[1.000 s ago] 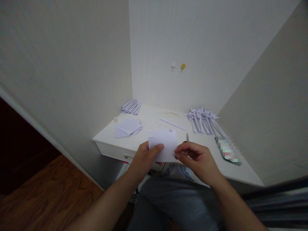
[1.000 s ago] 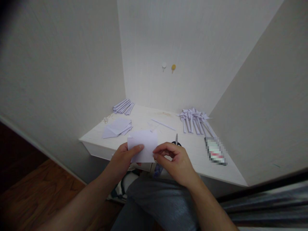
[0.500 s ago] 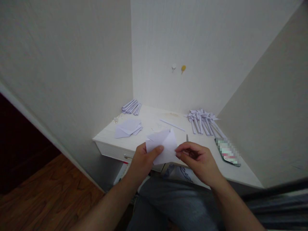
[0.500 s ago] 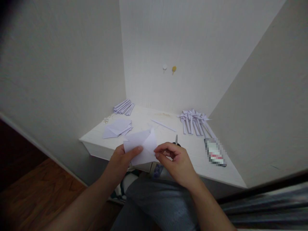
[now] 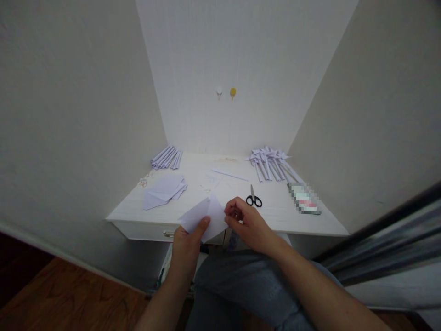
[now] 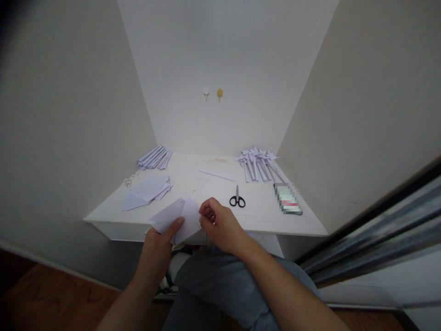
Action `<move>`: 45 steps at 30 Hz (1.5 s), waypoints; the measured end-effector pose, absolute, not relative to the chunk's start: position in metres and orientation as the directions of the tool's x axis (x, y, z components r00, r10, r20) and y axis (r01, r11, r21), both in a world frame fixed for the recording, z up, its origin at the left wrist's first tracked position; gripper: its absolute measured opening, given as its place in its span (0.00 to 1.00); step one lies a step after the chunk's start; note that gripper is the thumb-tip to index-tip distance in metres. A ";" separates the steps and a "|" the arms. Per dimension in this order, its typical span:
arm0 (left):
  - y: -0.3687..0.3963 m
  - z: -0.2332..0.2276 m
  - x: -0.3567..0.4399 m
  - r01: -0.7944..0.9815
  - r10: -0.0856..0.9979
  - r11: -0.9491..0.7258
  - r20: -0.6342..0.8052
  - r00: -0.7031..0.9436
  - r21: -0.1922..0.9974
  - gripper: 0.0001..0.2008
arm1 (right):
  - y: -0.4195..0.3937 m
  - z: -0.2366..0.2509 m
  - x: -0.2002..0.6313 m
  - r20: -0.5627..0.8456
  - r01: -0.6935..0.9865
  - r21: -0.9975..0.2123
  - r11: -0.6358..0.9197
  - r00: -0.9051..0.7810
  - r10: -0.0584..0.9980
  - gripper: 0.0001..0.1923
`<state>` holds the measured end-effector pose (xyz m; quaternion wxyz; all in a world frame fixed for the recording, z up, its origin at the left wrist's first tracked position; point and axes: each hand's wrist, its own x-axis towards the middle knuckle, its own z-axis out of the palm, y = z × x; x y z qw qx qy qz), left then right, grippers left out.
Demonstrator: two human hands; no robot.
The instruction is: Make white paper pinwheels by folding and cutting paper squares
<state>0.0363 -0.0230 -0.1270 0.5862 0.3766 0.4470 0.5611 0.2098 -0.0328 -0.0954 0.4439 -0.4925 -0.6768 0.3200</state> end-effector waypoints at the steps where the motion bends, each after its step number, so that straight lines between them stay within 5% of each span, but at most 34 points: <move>1: -0.023 -0.129 0.037 -0.337 0.994 0.092 -0.107 -0.026 0.937 0.23 | -0.032 -0.097 0.211 0.271 0.374 -0.879 0.295 -0.119 0.955 0.07; 12: -0.021 -0.130 0.049 -0.514 0.982 0.162 -0.191 -0.005 0.842 0.20 | -0.018 -0.110 0.216 0.246 0.354 -0.899 0.257 -0.077 0.966 0.07; 16: -0.020 -0.125 0.053 -0.567 0.977 0.113 -0.196 -0.087 0.816 0.19 | 0.001 -0.108 0.246 0.117 0.713 -0.700 -0.051 0.184 0.976 0.08; 23: -0.025 -0.108 0.050 -0.607 0.980 0.096 -0.183 -0.082 0.789 0.13 | 0.028 -0.104 0.311 -0.074 0.782 -0.352 -0.514 0.524 0.849 0.18; 36: -0.047 -0.077 0.028 -0.552 0.974 0.020 -0.142 -0.179 0.834 0.18 | 0.040 -0.100 0.308 -0.173 0.863 -0.179 -0.472 0.445 0.879 0.25; 41: -0.048 -0.067 0.022 -0.613 0.950 0.062 -0.235 -0.206 0.787 0.22 | 0.037 -0.097 0.317 -0.221 0.873 -0.228 -0.432 0.386 0.896 0.17; 45: -0.047 -0.061 0.013 -0.646 0.950 0.048 -0.234 -0.206 0.762 0.22 | 0.025 -0.094 0.328 -0.267 0.829 -0.365 -0.425 0.344 0.900 0.20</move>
